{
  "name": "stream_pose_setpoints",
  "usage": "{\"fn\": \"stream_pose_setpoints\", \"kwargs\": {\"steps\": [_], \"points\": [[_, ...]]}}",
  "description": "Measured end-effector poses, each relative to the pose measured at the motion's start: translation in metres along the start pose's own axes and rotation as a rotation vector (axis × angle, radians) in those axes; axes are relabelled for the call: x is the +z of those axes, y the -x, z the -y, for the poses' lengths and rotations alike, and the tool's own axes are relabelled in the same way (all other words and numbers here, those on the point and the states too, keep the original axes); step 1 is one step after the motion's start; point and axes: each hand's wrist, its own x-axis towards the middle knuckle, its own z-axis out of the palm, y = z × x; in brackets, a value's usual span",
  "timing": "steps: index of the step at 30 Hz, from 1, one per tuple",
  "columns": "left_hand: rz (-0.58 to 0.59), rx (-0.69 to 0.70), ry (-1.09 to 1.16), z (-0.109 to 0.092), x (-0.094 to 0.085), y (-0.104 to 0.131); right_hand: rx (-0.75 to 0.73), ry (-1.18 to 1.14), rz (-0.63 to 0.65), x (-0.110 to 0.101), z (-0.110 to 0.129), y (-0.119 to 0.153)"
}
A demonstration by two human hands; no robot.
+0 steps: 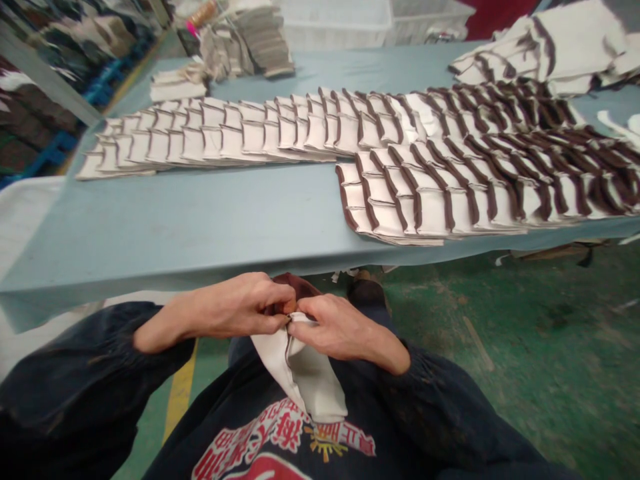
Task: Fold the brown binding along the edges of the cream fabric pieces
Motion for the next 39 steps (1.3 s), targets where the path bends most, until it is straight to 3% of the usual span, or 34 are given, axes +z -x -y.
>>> {"fn": "stream_pose_setpoints", "kwargs": {"steps": [10,17,25,32,39], "points": [[-0.156,0.149,-0.39,0.003,0.022,0.003,0.002,0.017,0.005,0.0,-0.002,-0.003],[-0.297,0.186,-0.566,0.009,0.04,0.006,0.003,0.018,-0.06,-0.002,-0.002,-0.002],[-0.49,0.255,-0.744,0.022,0.06,0.001,0.102,0.068,-0.129,-0.001,-0.002,-0.005],[-0.525,0.286,-0.723,0.027,0.073,0.001,0.08,-0.046,-0.11,0.01,-0.019,-0.003],[-0.444,0.248,-0.731,0.025,0.073,0.002,0.083,-0.098,-0.105,0.012,-0.022,-0.003]]}}
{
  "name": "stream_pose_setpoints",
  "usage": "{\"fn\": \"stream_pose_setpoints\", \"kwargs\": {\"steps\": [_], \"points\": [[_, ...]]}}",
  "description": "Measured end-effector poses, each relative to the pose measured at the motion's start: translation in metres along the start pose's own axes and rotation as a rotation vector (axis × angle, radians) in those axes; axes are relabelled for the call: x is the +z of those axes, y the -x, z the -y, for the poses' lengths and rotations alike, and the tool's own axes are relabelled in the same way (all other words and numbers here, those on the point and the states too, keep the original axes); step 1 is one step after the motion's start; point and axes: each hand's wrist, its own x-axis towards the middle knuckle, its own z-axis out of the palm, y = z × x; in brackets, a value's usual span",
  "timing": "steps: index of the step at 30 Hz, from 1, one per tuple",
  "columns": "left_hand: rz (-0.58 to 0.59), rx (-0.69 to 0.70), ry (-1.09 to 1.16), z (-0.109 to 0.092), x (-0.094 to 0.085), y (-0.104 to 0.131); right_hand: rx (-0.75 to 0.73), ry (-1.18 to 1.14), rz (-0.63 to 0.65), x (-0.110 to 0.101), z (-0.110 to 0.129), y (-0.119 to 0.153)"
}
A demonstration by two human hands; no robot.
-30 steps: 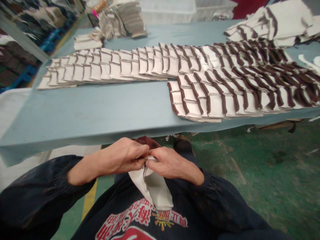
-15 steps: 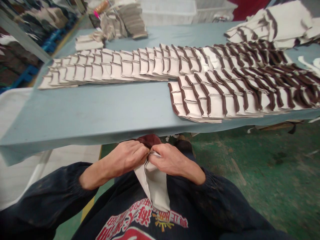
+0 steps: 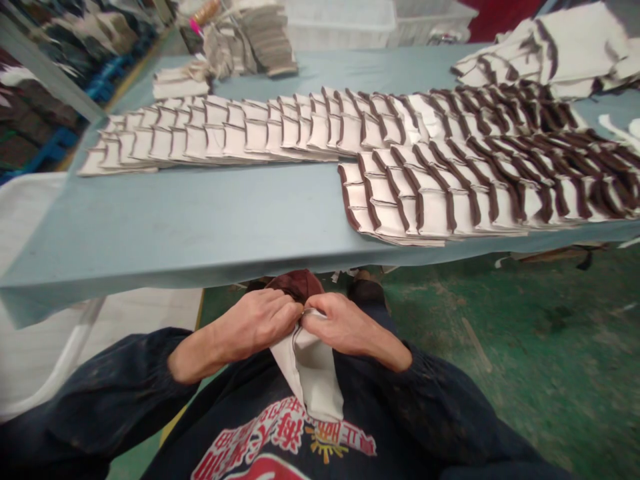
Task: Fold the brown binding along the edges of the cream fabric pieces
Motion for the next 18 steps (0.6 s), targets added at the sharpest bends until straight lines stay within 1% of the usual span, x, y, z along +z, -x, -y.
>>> {"fn": "stream_pose_setpoints", "kwargs": {"steps": [6,10,13,18], "points": [[0.158,-0.001,0.051,-0.002,0.0,-0.004,0.027,0.006,0.012,0.007,-0.01,0.0],[0.242,-0.011,0.097,-0.003,0.001,-0.006,0.038,0.013,0.007,0.012,-0.015,0.001],[0.264,-0.018,0.129,-0.003,0.005,-0.007,0.033,0.007,-0.001,0.015,-0.018,0.003],[0.256,0.005,0.178,-0.003,0.011,-0.003,0.035,-0.012,0.021,0.019,-0.022,0.004]]}}
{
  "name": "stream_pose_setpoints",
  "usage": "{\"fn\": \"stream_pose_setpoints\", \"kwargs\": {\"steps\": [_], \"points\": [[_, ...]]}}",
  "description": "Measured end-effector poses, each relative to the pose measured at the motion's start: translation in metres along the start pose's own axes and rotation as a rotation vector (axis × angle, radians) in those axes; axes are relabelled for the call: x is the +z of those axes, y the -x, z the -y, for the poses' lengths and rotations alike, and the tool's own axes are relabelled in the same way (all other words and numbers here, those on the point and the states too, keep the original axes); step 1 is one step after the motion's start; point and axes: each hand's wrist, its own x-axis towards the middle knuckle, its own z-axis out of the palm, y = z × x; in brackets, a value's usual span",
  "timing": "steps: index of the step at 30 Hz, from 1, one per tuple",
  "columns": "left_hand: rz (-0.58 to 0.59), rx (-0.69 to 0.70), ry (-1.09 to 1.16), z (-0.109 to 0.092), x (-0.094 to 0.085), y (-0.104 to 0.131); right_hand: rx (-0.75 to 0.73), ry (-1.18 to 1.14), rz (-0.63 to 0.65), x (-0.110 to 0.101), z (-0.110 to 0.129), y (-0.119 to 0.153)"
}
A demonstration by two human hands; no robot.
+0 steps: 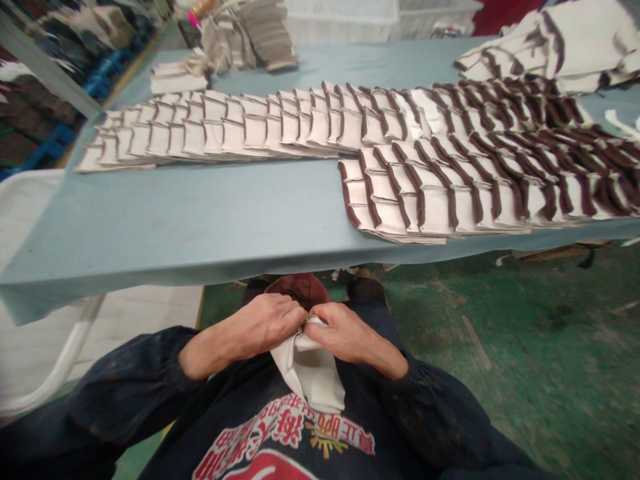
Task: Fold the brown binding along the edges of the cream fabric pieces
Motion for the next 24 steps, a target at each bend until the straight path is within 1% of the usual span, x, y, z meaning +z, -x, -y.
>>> {"fn": "stream_pose_setpoints", "kwargs": {"steps": [5,9,13,18,24], "points": [[0.001,0.005,0.01,-0.002,0.005,0.001,0.007,0.017,0.018,0.0,-0.001,0.001],[0.038,0.005,0.024,-0.006,0.008,0.002,0.026,0.016,0.08,0.002,-0.004,0.001],[0.014,-0.003,0.071,-0.009,0.014,0.005,0.04,0.0,0.113,0.007,-0.01,0.001],[-0.028,-0.052,0.131,-0.012,0.024,0.009,0.056,-0.011,0.123,0.011,-0.016,-0.001],[-0.017,-0.103,0.118,-0.017,0.033,0.008,0.056,-0.016,0.135,0.014,-0.021,-0.001]]}}
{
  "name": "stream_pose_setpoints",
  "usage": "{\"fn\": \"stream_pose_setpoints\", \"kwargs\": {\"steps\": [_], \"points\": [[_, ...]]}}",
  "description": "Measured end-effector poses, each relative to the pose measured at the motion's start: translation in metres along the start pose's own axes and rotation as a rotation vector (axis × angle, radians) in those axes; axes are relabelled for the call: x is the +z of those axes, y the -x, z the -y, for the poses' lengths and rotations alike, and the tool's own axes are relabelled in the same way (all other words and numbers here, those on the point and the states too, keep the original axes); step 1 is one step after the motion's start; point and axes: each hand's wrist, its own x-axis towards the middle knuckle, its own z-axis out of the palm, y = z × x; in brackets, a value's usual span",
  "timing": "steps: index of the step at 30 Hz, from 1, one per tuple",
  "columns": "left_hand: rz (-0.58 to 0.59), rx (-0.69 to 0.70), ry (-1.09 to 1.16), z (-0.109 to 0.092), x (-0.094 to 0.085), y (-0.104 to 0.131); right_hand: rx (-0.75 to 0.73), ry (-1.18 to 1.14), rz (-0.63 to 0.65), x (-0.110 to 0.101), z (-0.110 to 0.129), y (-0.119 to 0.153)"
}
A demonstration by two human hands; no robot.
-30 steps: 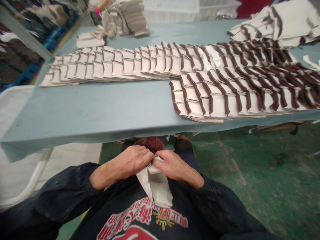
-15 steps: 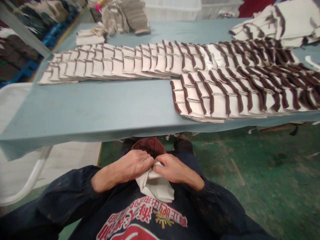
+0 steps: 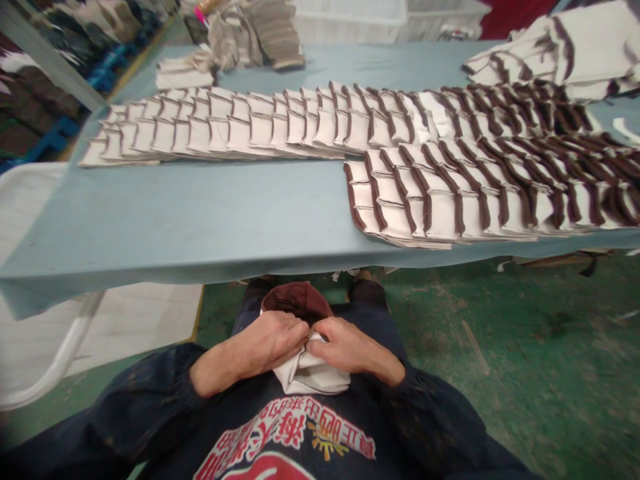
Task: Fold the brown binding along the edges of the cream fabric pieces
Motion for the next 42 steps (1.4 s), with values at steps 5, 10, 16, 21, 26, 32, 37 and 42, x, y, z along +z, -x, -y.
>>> {"fn": "stream_pose_setpoints", "kwargs": {"steps": [5,10,16,21,26,32,37,42], "points": [[0.043,-0.019,0.001,-0.003,0.001,-0.002,0.001,-0.005,0.004,0.001,-0.002,0.001],[0.056,-0.038,0.029,-0.004,0.001,-0.002,0.007,-0.019,0.006,0.001,-0.003,0.002],[0.084,-0.048,0.024,-0.006,0.001,-0.002,0.012,-0.038,0.001,0.002,-0.006,0.004],[0.07,-0.07,0.023,-0.008,0.005,-0.002,0.015,-0.052,0.011,0.003,-0.008,0.004],[0.076,-0.075,0.054,-0.009,0.008,0.0,0.018,-0.065,0.023,0.004,-0.009,0.004],[0.054,-0.079,0.061,-0.009,0.009,0.002,0.018,-0.099,0.027,0.006,-0.011,0.005],[0.064,-0.112,0.094,-0.008,0.014,0.003,0.033,-0.161,0.039,0.009,-0.018,0.002],[0.057,-0.218,0.191,-0.003,0.03,0.005,0.078,-0.285,0.09,0.016,-0.032,-0.011]]}}
